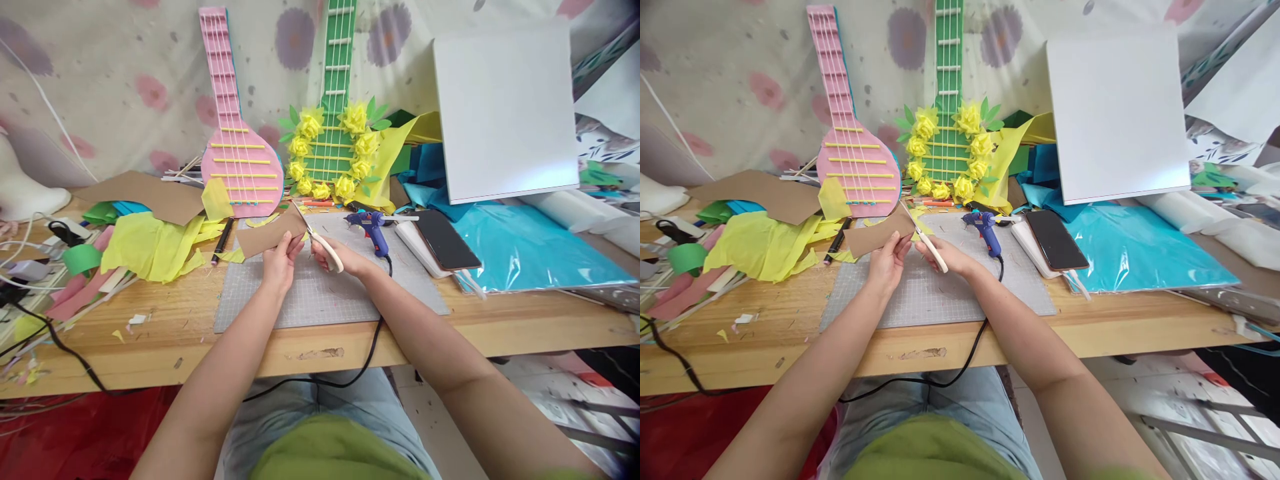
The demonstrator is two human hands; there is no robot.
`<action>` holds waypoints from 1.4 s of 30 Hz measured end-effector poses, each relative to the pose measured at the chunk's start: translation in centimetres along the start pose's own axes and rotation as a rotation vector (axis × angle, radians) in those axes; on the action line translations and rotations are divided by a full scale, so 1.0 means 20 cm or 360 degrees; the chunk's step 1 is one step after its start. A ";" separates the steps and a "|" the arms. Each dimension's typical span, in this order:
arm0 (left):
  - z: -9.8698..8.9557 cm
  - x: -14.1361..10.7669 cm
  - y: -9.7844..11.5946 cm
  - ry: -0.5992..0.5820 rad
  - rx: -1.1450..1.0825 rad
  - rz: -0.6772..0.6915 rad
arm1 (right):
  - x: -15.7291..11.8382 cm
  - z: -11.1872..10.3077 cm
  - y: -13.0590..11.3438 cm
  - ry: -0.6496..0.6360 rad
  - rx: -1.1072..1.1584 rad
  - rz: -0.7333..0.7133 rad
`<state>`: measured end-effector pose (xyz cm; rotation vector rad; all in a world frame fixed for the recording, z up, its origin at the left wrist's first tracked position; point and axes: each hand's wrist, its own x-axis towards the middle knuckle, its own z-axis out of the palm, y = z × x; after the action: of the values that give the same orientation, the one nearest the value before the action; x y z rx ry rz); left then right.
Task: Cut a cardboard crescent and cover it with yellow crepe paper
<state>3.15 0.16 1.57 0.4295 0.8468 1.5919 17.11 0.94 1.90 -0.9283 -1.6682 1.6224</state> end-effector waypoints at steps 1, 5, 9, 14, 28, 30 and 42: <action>0.00 0.00 0.00 -0.0002 0.0008 -0.0001 | 0.00 0.00 0.00 0.0008 0.0013 0.0017; 0.00 0.00 0.00 -0.0005 0.0029 0.0008 | 0.00 -0.01 -0.01 0.0032 0.0024 0.0072; 0.00 0.01 0.01 0.0000 0.0057 -0.0006 | 0.00 -0.02 -0.01 0.0018 0.0018 0.0083; -0.01 0.01 0.02 -0.0002 0.0089 -0.0024 | -0.01 -0.03 -0.01 -0.0016 0.0044 0.0120; -0.07 0.07 0.04 -0.0077 0.0212 -0.0057 | -0.02 -0.07 -0.02 -0.0099 -0.0013 0.0221; -0.07 0.07 0.04 -0.0088 0.0212 -0.0063 | -0.02 -0.07 -0.02 -0.0101 -0.0009 0.0238; -0.09 0.08 0.07 -0.0114 0.0298 -0.0095 | -0.02 -0.09 -0.03 -0.0131 0.0003 0.0295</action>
<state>0.62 1.15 1.06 0.5857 0.9486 1.4399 18.88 1.60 2.54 -1.0544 -1.6764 1.8061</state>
